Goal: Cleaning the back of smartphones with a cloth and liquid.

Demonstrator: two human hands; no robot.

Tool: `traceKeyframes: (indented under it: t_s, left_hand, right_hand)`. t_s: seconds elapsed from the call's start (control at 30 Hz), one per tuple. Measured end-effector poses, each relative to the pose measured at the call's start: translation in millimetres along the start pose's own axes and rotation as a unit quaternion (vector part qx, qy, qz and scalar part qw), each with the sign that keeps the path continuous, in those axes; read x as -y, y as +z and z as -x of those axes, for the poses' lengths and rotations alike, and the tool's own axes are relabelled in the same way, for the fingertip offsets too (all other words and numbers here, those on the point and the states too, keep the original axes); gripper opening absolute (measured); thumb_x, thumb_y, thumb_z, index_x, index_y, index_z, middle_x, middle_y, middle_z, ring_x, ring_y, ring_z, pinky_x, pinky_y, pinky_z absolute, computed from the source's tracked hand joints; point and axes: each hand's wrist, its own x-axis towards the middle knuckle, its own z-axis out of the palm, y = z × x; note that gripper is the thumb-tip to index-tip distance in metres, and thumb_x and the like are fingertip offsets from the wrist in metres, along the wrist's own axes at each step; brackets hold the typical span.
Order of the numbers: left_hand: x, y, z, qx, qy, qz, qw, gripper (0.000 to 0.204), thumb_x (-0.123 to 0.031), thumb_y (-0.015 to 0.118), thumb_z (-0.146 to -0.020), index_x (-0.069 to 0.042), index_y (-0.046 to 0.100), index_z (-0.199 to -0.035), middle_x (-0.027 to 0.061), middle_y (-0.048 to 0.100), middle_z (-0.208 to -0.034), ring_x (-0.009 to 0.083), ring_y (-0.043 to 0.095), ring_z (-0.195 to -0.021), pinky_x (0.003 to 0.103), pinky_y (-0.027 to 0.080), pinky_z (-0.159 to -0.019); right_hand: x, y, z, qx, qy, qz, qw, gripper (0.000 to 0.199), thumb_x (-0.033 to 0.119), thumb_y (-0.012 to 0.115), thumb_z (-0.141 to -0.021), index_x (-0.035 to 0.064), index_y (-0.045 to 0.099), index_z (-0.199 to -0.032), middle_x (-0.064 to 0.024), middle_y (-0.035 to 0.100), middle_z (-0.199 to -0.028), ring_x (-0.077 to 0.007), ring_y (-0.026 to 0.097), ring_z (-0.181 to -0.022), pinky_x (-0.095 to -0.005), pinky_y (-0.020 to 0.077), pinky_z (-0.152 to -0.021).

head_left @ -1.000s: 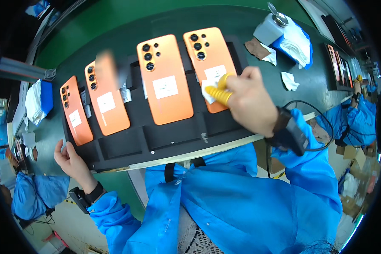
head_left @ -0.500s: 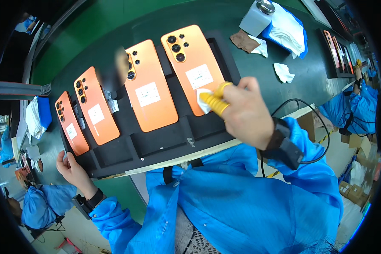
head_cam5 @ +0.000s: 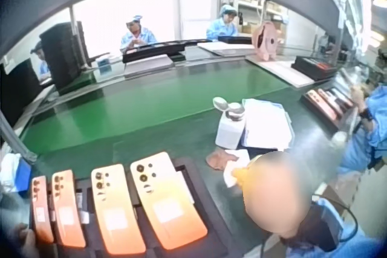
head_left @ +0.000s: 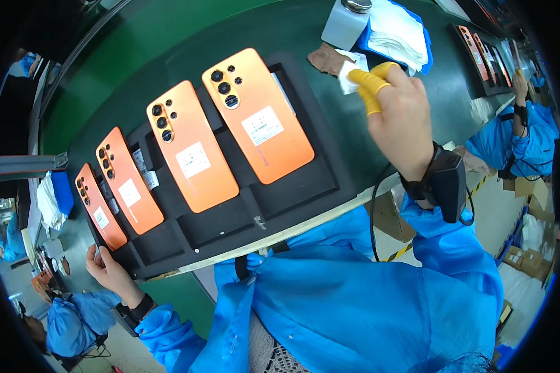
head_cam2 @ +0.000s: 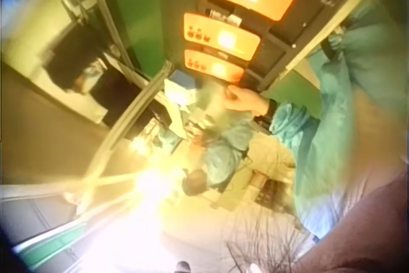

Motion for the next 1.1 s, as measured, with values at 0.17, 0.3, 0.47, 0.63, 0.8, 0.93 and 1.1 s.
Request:
traceKeyframes:
  t_s: [0.17,0.3,0.47,0.63,0.8,0.93,1.1]
  left_hand:
    - [1,2,-6,0.013,0.002,-0.006,1.000,0.032,-0.021,0.059,-0.093,0.001,0.057,-0.116,0.0104,0.054,-0.114,0.0188,0.051,-0.105,0.031,0.042,-0.089]
    - [3,-10,-22,0.063,-0.103,0.081,0.989,0.036,-0.026,0.057,-0.095,0.002,0.057,-0.117,0.0114,0.056,-0.120,0.0185,0.053,-0.105,0.030,0.044,-0.089]
    - [-20,-5,-47,0.232,-0.264,0.165,0.921,0.047,-0.037,0.052,-0.097,0.006,0.059,-0.115,0.0085,0.065,-0.103,0.0155,0.061,-0.091,0.027,0.048,-0.078]
    - [-24,-11,-37,0.228,-0.260,0.147,0.927,0.046,-0.039,0.054,-0.096,0.005,0.061,-0.108,0.0100,0.065,-0.101,0.0154,0.062,-0.089,0.027,0.049,-0.076]
    - [-29,-22,-22,0.224,-0.292,0.222,0.903,0.043,-0.035,0.053,-0.097,0.004,0.059,-0.112,0.0107,0.066,-0.104,0.0160,0.063,-0.092,0.028,0.050,-0.079]
    - [-38,-22,-16,0.201,-0.316,0.355,0.857,0.035,-0.028,0.052,-0.098,0.002,0.059,-0.113,0.0092,0.065,-0.106,0.0165,0.064,-0.091,0.028,0.051,-0.078]
    - [-35,-18,-14,0.186,-0.313,0.346,0.865,0.033,-0.027,0.052,-0.097,0.001,0.060,-0.111,0.0088,0.066,-0.104,0.0159,0.064,-0.089,0.029,0.051,-0.077]
  right_hand:
    - [-21,6,29,0.068,0.076,0.022,0.995,0.026,0.000,0.066,-0.071,0.0011,0.070,-0.096,-0.0116,0.059,-0.091,-0.0292,0.058,-0.080,-0.0387,0.0436,-0.077]
    - [18,-7,33,0.046,0.107,-0.075,0.990,0.032,0.008,0.066,-0.079,-0.0003,0.065,-0.110,-0.0158,0.057,-0.098,-0.0331,0.057,-0.085,-0.0406,0.0460,-0.076]
    - [49,11,38,0.205,0.234,-0.237,0.920,0.051,0.036,0.070,-0.083,-0.0017,0.059,-0.116,-0.0181,0.055,-0.094,-0.0395,0.059,-0.083,-0.0445,0.0486,-0.072]
    - [49,5,57,0.108,0.186,-0.318,0.923,0.041,0.021,0.067,-0.084,-0.0023,0.058,-0.117,-0.0184,0.054,-0.094,-0.0375,0.056,-0.083,-0.0401,0.0473,-0.072]
    - [52,-8,84,0.109,0.222,-0.335,0.909,0.045,0.009,0.070,-0.079,-0.0069,0.056,-0.119,-0.0150,0.052,-0.093,-0.0294,0.053,-0.082,-0.0339,0.0449,-0.072]
    - [52,-4,87,0.086,0.217,-0.345,0.909,0.045,0.009,0.069,-0.080,-0.0067,0.056,-0.120,-0.0149,0.052,-0.095,-0.0280,0.053,-0.083,-0.0337,0.0446,-0.073]
    - [50,-3,88,0.087,0.216,-0.354,0.906,0.045,0.008,0.069,-0.080,-0.0067,0.056,-0.120,-0.0146,0.052,-0.095,-0.0273,0.053,-0.084,-0.0332,0.0442,-0.074]
